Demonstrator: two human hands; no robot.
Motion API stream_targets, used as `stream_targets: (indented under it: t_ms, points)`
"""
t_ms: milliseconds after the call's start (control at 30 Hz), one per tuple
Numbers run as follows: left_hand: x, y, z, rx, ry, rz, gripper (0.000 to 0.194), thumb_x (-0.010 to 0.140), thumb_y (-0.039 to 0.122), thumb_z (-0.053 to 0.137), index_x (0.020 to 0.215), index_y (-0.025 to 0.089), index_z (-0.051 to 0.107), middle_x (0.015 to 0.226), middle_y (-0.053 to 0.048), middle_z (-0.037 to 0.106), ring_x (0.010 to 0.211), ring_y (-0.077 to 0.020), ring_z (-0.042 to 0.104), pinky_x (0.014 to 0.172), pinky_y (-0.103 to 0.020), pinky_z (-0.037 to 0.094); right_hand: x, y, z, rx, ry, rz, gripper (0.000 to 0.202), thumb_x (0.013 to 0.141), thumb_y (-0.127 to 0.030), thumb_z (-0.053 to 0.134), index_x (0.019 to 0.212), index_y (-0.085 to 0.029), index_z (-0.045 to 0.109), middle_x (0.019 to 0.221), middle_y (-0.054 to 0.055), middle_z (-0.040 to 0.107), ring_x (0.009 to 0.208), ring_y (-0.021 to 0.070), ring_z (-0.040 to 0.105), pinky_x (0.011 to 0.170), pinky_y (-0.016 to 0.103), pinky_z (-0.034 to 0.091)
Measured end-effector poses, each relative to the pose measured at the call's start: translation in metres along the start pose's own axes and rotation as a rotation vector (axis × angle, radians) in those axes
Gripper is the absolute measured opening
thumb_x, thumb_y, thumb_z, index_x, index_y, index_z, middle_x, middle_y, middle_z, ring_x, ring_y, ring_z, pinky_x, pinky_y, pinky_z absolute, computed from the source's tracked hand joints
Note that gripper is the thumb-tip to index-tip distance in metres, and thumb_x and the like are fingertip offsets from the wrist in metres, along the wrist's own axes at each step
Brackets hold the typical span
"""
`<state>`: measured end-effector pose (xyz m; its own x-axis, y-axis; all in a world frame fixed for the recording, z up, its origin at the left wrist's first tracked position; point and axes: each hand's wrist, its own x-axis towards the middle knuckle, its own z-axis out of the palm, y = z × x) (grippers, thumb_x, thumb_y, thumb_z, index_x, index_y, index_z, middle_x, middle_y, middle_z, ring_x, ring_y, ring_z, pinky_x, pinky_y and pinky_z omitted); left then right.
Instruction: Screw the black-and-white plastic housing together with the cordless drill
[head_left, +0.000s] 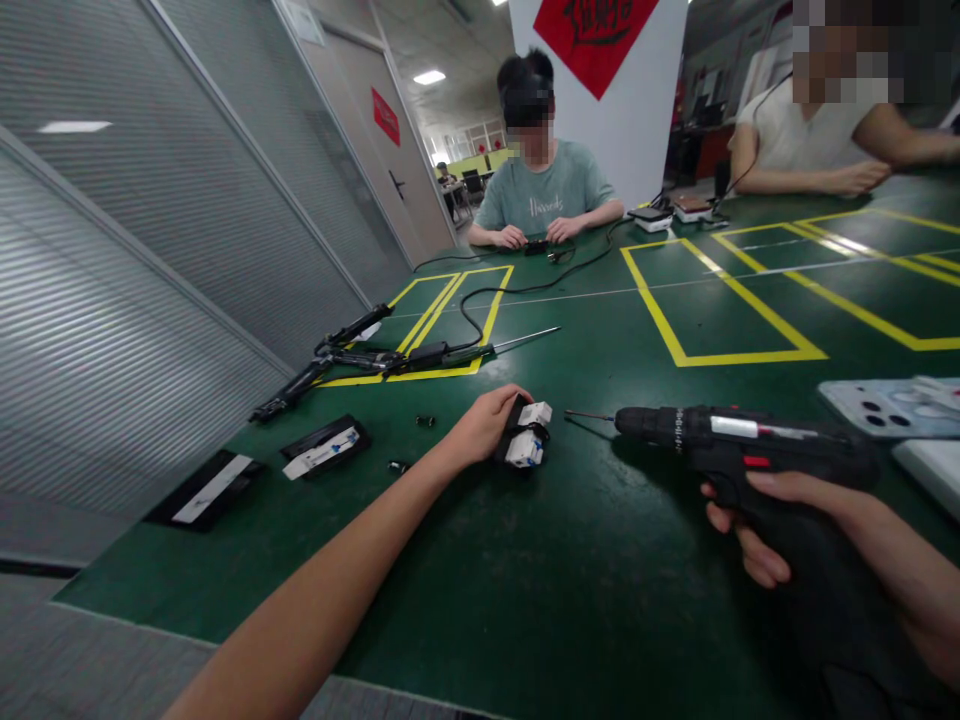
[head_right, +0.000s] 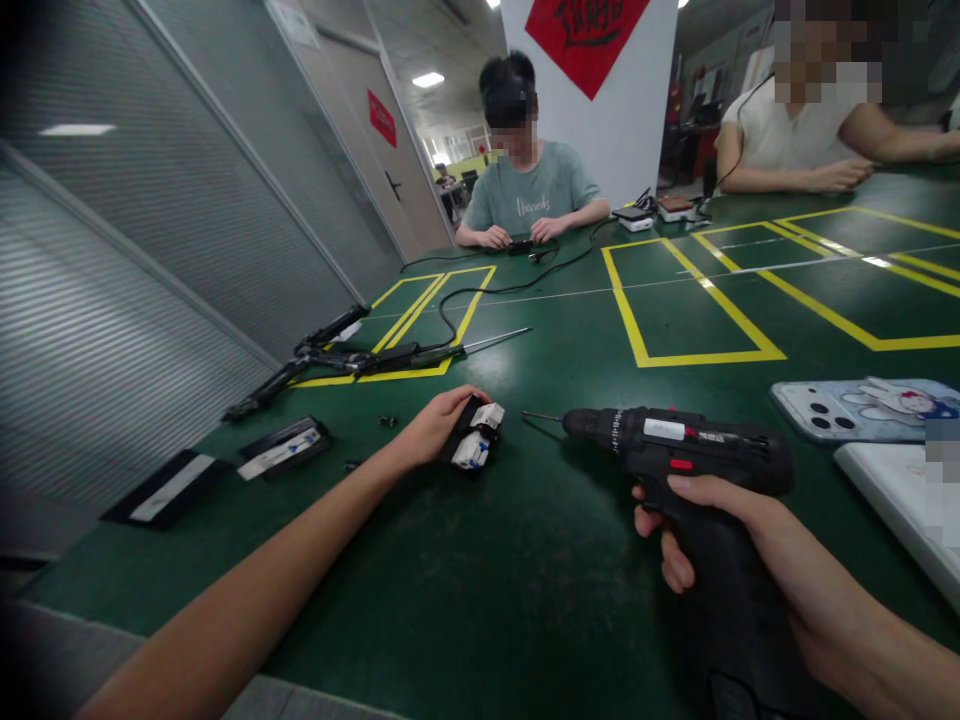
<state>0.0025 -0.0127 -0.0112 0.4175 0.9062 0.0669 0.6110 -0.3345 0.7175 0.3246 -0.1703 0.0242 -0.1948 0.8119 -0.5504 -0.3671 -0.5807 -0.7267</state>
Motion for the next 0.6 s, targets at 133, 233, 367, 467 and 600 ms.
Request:
stream_targets:
  t_ms: [133,233,367,467,600]
  points:
    - [0.002,0.001,-0.003,0.027,0.000,0.033,0.036,0.094,0.036,0.031,0.097,0.017,0.062,0.093,-0.005,0.065,0.088,-0.0184,0.059,0.078,-0.028,0.047,0.000,0.005,-0.003,-0.086,0.005,-0.022,0.041,0.086,-0.045,0.052,0.089,-0.009,0.071,0.062,0.012,0.067,0.050,0.0180,0.051,0.053,0.028,0.041]
    - [0.004,0.001,-0.004,0.045,0.008,0.045,0.036,0.094,0.035,0.031,0.096,0.017,0.062,0.093,-0.005,0.064,0.089,-0.0185,0.058,0.080,-0.028,0.047,-0.001,0.008,-0.007,-0.104,0.018,-0.009,0.039,0.085,-0.047,0.052,0.088,-0.013,0.071,0.063,0.012,0.068,0.051,0.0195,0.052,0.055,0.030,0.042]
    - [0.005,-0.002,-0.003,0.035,0.021,0.036,0.036,0.094,0.036,0.031,0.096,0.017,0.062,0.093,-0.005,0.065,0.090,-0.0188,0.058,0.082,-0.029,0.047,0.000,0.008,-0.009,-0.076,0.002,0.012,0.032,0.083,-0.045,0.056,0.084,-0.016,0.070,0.069,0.010,0.069,0.051,0.0186,0.053,0.057,0.031,0.045]
    - [0.005,-0.002,-0.003,0.010,0.009,0.024,0.037,0.094,0.037,0.031,0.096,0.016,0.062,0.093,-0.005,0.065,0.089,-0.0190,0.058,0.081,-0.029,0.047,0.001,0.008,-0.010,-0.046,-0.061,0.024,0.030,0.082,-0.042,0.056,0.080,-0.016,0.070,0.075,0.011,0.069,0.047,0.0171,0.053,0.053,0.030,0.045]
    - [0.002,0.000,-0.005,0.017,-0.036,0.018,0.038,0.095,0.038,0.031,0.096,0.016,0.062,0.092,-0.005,0.065,0.087,-0.0186,0.058,0.079,-0.029,0.047,0.004,0.011,-0.012,0.019,-0.070,0.085,0.031,0.080,-0.041,0.057,0.082,-0.014,0.071,0.064,0.008,0.063,0.038,0.0159,0.051,0.043,0.030,0.044]
